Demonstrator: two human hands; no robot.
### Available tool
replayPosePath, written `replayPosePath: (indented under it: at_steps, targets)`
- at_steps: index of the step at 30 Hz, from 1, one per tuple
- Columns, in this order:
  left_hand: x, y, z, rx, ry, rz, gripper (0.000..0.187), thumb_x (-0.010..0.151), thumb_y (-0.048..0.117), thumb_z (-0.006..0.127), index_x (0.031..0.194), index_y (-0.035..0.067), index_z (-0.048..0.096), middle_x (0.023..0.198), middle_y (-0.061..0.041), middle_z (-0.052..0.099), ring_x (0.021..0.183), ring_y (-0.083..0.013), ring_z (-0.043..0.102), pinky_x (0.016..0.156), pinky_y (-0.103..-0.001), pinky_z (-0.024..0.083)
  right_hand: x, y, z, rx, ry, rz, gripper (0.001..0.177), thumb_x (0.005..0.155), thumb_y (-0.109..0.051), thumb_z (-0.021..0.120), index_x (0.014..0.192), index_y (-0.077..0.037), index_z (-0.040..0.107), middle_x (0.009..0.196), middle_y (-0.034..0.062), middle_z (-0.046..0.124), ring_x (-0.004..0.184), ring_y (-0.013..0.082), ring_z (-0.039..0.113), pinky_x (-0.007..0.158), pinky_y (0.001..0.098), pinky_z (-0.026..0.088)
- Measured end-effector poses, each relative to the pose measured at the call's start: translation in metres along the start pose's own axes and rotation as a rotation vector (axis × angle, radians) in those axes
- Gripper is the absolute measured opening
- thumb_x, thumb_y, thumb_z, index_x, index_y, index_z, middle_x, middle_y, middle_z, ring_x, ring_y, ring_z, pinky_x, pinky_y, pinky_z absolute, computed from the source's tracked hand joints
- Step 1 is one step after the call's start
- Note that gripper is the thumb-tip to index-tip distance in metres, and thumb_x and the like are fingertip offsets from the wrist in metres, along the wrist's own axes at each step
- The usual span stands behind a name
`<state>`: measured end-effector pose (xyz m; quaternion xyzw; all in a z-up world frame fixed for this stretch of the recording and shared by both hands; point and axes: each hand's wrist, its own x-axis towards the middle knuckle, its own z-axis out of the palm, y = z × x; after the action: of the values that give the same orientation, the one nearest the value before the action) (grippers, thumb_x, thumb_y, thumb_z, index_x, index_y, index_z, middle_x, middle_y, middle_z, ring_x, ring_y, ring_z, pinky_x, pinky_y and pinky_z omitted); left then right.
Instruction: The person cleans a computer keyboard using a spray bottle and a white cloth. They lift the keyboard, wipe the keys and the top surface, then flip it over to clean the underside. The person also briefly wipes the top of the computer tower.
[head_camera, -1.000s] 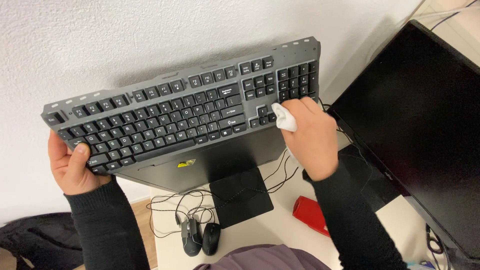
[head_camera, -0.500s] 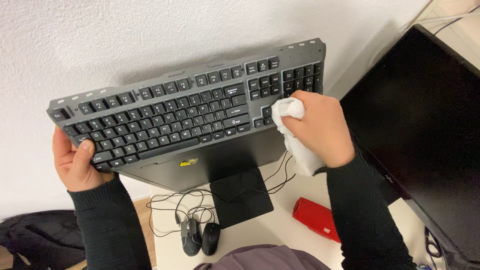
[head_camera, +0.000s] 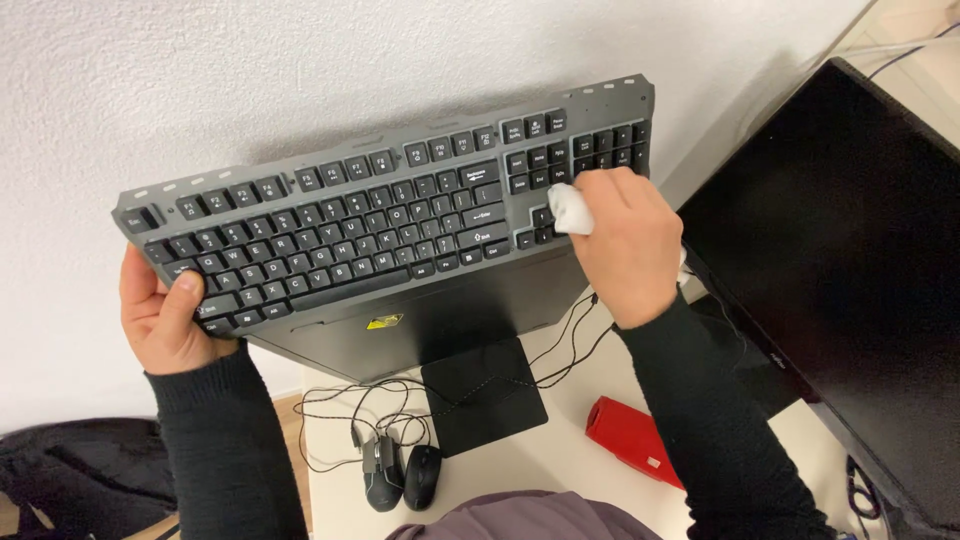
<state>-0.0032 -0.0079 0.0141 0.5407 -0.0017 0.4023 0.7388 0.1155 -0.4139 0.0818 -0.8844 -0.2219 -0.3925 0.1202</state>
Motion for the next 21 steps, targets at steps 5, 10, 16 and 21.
replayPosePath:
  at_steps: [5,10,16,21]
  targets:
    - [-0.001,0.005,0.005,-0.019,0.013,-0.012,0.067,0.086,0.014,0.073,0.15,0.008,0.055,0.141,-0.009,0.066,0.127,-0.0202,0.066,0.117,-0.037,0.058,0.023,-0.025,-0.012,0.244,-0.014,-0.236,0.013,0.094,-0.01,0.082,0.093,-0.009,0.069,0.091,0.007,0.07,0.08,0.024,0.061,0.069,0.0352,0.046]
    - [-0.002,0.002,0.005,-0.029,0.014,0.008,0.066,0.088,0.014,0.072,0.15,0.007,0.054,0.141,-0.011,0.065,0.126,-0.0204,0.066,0.116,-0.038,0.057,0.022,-0.023,-0.001,0.224,-0.239,-0.191,0.011,0.085,-0.012,0.072,0.094,-0.016,0.069,0.088,0.0026,0.066,0.08,0.0282,0.061,0.067,0.0403,0.046]
    - [-0.004,0.009,0.012,-0.026,0.035,-0.007,0.065,0.087,0.014,0.073,0.149,0.007,0.055,0.137,-0.01,0.068,0.123,-0.0206,0.067,0.111,-0.038,0.059,0.035,-0.017,-0.025,0.275,-0.684,0.123,0.021,0.08,-0.035,0.07,0.093,-0.019,0.074,0.09,0.003,0.077,0.084,0.0283,0.07,0.073,0.0427,0.048]
    - [-0.003,0.005,0.008,-0.035,0.047,-0.011,0.064,0.087,0.011,0.071,0.149,0.006,0.055,0.137,-0.011,0.068,0.122,-0.0209,0.068,0.111,-0.039,0.059,0.039,-0.028,-0.05,0.476,-0.674,0.623,0.024,0.075,-0.028,0.072,0.095,-0.017,0.078,0.089,-0.0011,0.078,0.082,0.0144,0.067,0.076,0.0317,0.049]
